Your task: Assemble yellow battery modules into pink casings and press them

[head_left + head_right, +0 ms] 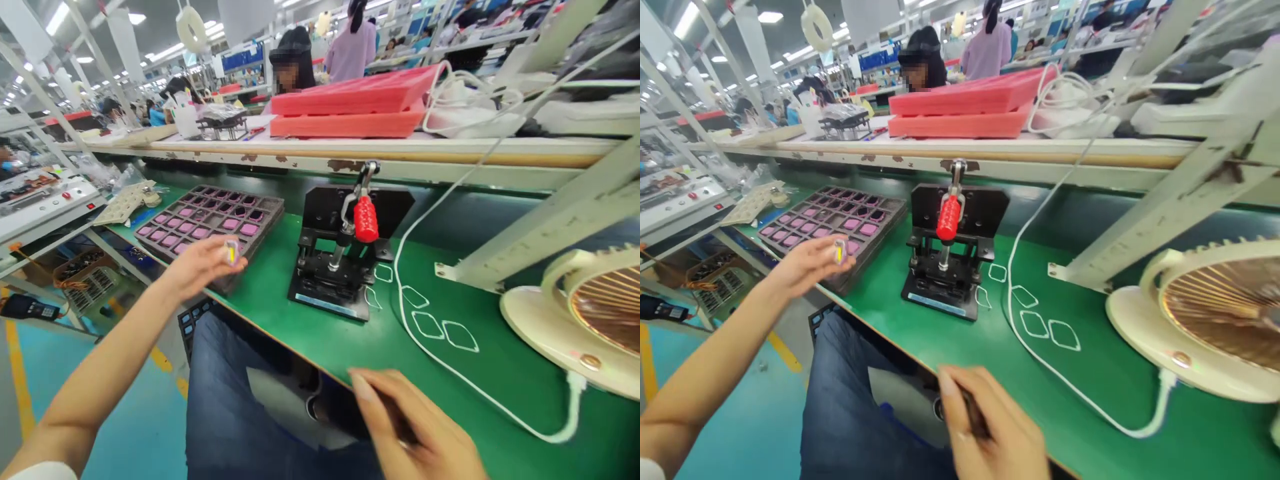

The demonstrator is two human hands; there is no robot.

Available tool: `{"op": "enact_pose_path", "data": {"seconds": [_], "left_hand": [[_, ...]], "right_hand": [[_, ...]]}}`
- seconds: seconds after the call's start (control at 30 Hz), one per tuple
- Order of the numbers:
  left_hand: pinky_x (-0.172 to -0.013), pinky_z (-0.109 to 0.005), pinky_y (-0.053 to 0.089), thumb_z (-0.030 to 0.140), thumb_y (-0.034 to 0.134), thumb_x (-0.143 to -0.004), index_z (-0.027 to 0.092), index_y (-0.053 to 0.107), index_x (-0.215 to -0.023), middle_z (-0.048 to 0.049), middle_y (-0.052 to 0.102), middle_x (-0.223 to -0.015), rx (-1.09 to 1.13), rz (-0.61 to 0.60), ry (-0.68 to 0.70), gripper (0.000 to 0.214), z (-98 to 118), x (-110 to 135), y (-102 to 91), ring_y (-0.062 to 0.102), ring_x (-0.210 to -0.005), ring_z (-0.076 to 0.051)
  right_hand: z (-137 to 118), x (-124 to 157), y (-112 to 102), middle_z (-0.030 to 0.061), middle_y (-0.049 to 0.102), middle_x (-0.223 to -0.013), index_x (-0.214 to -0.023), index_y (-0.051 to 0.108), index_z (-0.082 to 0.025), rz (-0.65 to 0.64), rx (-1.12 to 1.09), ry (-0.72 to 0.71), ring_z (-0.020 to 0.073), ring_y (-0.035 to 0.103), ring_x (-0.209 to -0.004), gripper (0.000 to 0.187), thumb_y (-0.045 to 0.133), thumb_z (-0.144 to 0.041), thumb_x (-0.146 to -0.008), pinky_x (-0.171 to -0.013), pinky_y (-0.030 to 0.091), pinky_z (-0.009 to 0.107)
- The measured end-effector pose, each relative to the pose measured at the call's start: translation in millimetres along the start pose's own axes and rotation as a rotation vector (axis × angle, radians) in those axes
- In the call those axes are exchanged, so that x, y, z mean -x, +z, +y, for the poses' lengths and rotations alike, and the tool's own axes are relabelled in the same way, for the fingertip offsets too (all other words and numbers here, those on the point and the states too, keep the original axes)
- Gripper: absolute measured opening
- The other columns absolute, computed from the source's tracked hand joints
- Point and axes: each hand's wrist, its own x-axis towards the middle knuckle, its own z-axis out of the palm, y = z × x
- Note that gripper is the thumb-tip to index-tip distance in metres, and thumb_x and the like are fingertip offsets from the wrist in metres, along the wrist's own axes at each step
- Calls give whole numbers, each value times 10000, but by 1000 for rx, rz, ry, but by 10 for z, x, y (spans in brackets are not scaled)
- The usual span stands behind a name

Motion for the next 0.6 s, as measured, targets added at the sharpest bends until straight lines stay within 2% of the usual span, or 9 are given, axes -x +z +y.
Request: {"op": "enact_pose_path", "data": {"seconds": [0.07,0.13,0.23,0.3,0.37,0.5,0.6], "left_hand": [[-994,-477,642,338,871,-887,196,717,-1269,-149,767,-1310,320,-78,-127,436,-193,408,549,795,-1100,-324],[-983,-453,640,279,847,-916,189,737,-1197,-159,776,-1303,490,-82,-230,315,-359,730,1038,795,-1096,-310],[-995,-403,622,253,822,-943,200,753,-1236,-168,766,-1355,633,-27,-314,305,-547,1001,1514,777,-1134,-276],[-1020,-388,607,295,790,-976,203,761,-1308,-175,735,-1424,679,-13,-338,346,-636,1069,1662,754,-1195,-276],[-1051,-388,590,358,762,-999,200,780,-1324,-175,719,-1455,685,-6,-337,361,-698,1095,1727,734,-1246,-286],[-1109,-412,556,368,870,-906,225,829,-1259,-152,764,-1387,646,-16,-338,383,-762,1115,1761,742,-1236,-294],[-1056,-385,573,341,914,-859,223,845,-1220,-150,797,-1312,615,-37,-372,386,-787,1109,1752,750,-1195,-281]], "right_hand": [[-117,-70,256,30,742,-915,-1090,733,-247,-40,-59,-44,147,719,-732,79,671,-225,-1047,-679,599,219],[-141,-81,480,49,745,-981,-1159,711,-237,-52,-65,-42,160,742,-819,120,670,-204,-1051,-722,609,236],[-77,13,666,72,743,-1063,-1245,688,-225,-49,15,-6,161,758,-857,187,682,-251,-1060,-712,606,237],[-20,107,681,72,735,-1081,-1270,685,-222,-25,78,10,143,757,-820,215,690,-271,-1061,-694,598,225],[19,190,638,71,733,-1083,-1267,696,-226,-8,134,12,141,764,-825,216,701,-278,-1057,-689,596,218],[31,292,527,76,738,-1073,-1256,708,-231,-4,208,-2,160,776,-837,237,736,-307,-1034,-674,601,228],[8,344,496,81,742,-1094,-1276,696,-231,-15,207,7,161,776,-831,261,730,-256,-1019,-707,617,241]]}}
